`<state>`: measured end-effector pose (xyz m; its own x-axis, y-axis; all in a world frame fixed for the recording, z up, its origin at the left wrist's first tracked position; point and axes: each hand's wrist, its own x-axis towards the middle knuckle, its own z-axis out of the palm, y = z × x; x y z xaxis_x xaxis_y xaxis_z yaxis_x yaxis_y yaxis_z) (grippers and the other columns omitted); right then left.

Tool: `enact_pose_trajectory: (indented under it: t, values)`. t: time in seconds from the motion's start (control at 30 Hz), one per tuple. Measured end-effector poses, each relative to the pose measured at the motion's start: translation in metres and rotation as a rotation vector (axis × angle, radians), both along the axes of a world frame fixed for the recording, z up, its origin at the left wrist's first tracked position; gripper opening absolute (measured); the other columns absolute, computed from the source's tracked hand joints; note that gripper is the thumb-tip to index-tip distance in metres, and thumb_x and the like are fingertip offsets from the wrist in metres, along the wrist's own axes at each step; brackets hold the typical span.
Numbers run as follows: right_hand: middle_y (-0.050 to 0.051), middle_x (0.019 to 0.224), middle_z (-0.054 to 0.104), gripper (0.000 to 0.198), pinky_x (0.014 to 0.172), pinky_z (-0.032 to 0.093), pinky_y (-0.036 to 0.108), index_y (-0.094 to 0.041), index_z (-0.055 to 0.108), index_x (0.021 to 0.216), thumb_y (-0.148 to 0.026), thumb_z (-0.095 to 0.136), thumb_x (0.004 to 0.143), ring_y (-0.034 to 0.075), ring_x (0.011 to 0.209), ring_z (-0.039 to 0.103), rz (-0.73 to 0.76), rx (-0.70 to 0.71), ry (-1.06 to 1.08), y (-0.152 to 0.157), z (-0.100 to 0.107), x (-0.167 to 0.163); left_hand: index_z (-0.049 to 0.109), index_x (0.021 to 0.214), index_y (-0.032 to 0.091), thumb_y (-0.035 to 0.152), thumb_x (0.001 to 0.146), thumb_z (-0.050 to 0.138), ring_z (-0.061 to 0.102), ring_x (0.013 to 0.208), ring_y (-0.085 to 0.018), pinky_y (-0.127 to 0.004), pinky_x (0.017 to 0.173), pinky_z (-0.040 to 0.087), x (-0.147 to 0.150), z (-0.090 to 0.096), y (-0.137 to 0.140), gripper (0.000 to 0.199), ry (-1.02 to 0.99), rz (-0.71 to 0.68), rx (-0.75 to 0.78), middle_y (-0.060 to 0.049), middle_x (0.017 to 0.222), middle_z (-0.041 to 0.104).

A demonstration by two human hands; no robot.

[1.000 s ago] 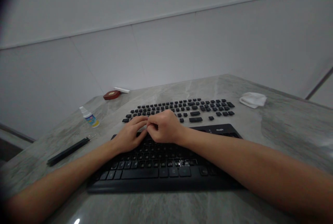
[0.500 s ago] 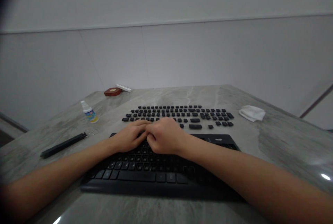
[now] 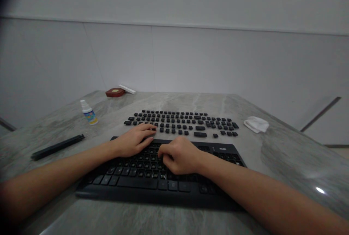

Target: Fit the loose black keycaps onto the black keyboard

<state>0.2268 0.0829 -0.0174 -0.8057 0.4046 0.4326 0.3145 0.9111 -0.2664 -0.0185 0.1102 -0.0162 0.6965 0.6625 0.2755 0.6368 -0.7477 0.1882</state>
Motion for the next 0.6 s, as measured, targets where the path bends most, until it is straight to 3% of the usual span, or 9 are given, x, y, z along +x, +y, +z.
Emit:
enact_pose_trajectory:
  t: [0.6]
  values:
    - [0.002,0.061,0.067,0.027,0.053,0.041,0.022,-0.015,0.073,0.087,-0.011,0.048,0.079,0.012,0.050,0.058,0.039,-0.086,-0.021,-0.002,0.003,0.000,0.078,0.087,0.014,0.011,0.090,0.062,0.070,0.090,-0.023,-0.040,0.088,0.056,-0.007,-0.007,0.015,0.017,-0.275,0.099,-0.047,-0.009,0.096,0.075]
